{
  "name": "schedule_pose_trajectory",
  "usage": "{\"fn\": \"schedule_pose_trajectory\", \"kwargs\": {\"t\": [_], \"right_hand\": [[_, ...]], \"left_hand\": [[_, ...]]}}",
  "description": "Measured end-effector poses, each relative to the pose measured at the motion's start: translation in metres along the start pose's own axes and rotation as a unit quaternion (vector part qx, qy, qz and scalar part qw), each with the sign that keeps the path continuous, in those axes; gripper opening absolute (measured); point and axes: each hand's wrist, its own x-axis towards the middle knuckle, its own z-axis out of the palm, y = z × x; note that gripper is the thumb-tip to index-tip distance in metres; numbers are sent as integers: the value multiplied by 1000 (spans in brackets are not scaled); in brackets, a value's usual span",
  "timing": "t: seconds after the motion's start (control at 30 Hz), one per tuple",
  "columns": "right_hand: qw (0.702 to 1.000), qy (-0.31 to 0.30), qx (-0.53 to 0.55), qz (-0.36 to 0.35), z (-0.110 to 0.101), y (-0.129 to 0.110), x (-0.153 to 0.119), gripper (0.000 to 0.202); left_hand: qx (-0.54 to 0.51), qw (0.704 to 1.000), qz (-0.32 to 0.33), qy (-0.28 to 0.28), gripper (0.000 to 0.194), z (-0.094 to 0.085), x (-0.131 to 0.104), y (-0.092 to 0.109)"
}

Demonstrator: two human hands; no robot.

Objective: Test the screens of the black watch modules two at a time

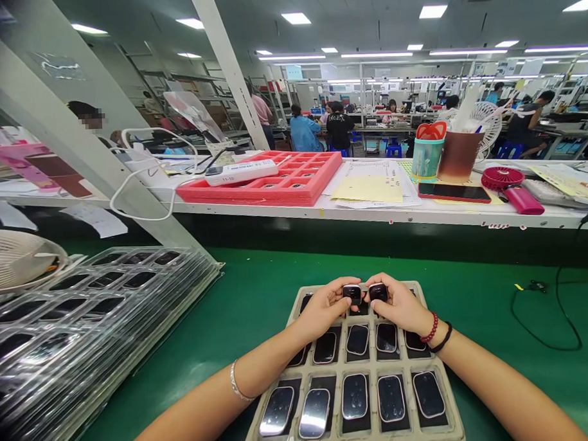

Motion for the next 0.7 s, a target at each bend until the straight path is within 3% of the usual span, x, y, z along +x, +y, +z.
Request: {"fn": "schedule_pose_trajectory", "kwargs": {"t": [0.4, 0.7], "right_hand": [[999, -17, -30, -13, 0, 1, 0, 30], [999, -13, -42, -8, 0, 2, -1, 24]], "left_hand": [[14, 1000, 0, 12, 46, -1, 1, -5], [18, 1000, 17, -7, 34, -1, 0, -2]]}}
